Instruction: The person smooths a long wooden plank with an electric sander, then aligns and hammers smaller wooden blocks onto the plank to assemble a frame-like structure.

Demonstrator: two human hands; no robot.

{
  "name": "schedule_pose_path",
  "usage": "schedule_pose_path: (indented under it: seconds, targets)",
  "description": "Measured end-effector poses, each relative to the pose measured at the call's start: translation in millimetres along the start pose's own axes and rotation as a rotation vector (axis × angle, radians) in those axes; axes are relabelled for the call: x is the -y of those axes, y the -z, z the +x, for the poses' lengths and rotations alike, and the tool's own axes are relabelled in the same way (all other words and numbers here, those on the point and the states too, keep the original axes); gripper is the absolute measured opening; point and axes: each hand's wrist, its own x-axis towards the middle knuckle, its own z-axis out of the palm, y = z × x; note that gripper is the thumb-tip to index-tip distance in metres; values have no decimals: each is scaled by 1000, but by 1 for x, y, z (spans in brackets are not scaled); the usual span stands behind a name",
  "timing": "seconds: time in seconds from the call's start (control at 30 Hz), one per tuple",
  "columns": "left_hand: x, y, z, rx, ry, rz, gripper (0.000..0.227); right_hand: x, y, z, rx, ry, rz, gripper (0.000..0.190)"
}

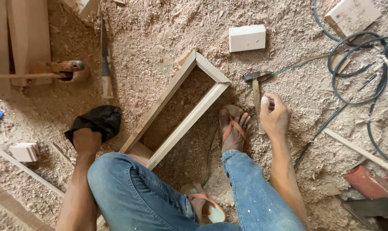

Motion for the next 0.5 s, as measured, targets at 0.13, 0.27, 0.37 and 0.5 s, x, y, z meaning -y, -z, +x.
schedule_pose_path:
  seconds: [0.13,0.27,0.37,0.5]
  targets:
    - [-2,34,-19,-164,144,-105,30,-1,5,-2,36,-15,-25,27]
    - [-26,101,-54,-134,180,-227,33,5,8,0,156,-83,-61,33]
    - [-58,154,-86,-184,277,-365,22,8,4,1,260,-130,-137,35]
    - [-124,200,-98,-270,31,-731,13,7,-4,16,223,60,-274,33]
